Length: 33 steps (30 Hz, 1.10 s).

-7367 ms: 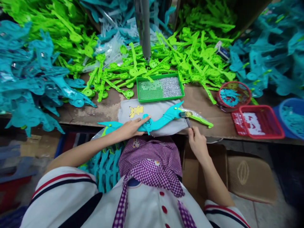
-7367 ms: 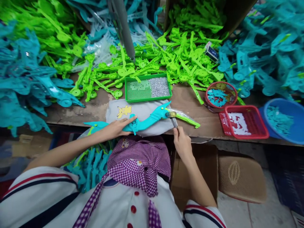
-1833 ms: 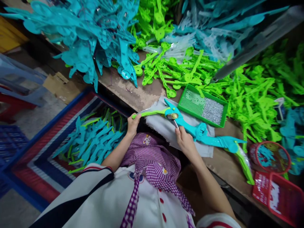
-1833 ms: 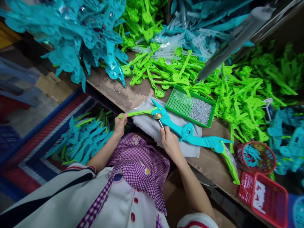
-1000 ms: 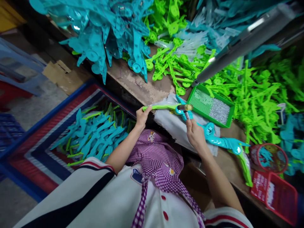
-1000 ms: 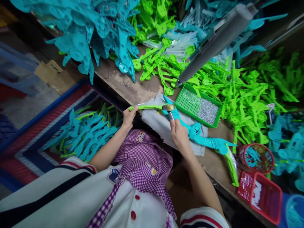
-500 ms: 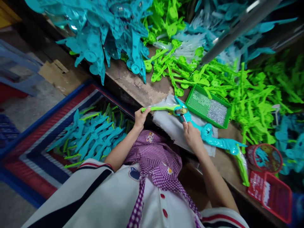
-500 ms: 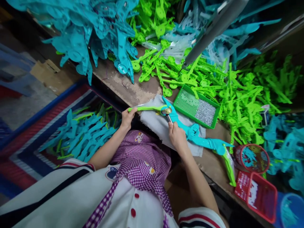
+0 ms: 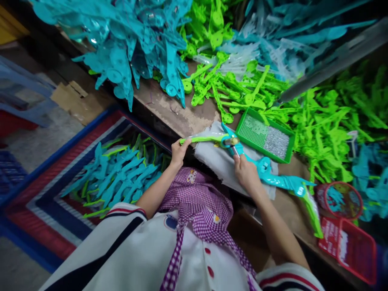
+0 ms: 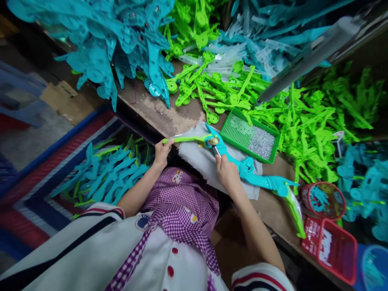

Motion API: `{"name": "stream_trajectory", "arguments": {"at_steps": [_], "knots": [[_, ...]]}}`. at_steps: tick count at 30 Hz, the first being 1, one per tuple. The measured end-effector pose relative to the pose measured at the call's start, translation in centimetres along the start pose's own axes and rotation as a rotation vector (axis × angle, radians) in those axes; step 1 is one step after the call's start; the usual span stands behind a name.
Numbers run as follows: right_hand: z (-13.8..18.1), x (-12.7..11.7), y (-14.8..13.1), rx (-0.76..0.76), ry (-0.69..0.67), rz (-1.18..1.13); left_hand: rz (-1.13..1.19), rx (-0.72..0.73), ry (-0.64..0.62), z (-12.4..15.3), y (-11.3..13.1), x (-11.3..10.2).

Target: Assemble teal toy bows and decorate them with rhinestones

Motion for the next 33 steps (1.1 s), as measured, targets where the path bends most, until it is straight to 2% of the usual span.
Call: {"name": "stream_trajectory", "arguments": {"at_steps": [6,12,16,20,24,28,31,33], "knots": [[-0.6,0.5,0.2,-0.057,-0.001,0.014,0.011,-0.007,-0.013,0.1,0.1,0.1],[0.1,-1.4,-1.5,-0.14,0.143,-0.174,0.024,-0.006,0.0,0.1,0.1,0.2],[-0.9,-1.8,-3.0,-0.182,0.233,-0.195,0.009,-0.003,0.0,0.1,0.0,0.2],[-2.4,-0.2,-3.2,-0.167,0.132,-0.102,0.027,0.002,0.005,0.3,0.0,0.3],[-1.7,-0.9,-3.4,-0.179,0.067,-0.079,0.041,0.008,0.011,0.4,0.1,0.3],[-0.7,-2.0,-6.1,-0.19,0.095,-0.13,0.053,0.013,-0.005,0.3,0.1,0.3],[-1.2,-0.6,-8.2,-0.204,-0.035,-0.069,0.029,0.004,0.001,0.3,-0.1,0.2],[-1.5,0.4,-8.4,-0.222,-0.098,-0.099,0.003,-0.007,-0.005,0.2,-0.2,0.1]]}}
Point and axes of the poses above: each hand's wrist, its own z-axis away from the middle knuckle, its own x-axis out of the palm, y = z × x, the point moved 5 cm from there along -z, towards the middle knuckle, and after that the axes turned 1 degree about -z, right-handed, at the moved point
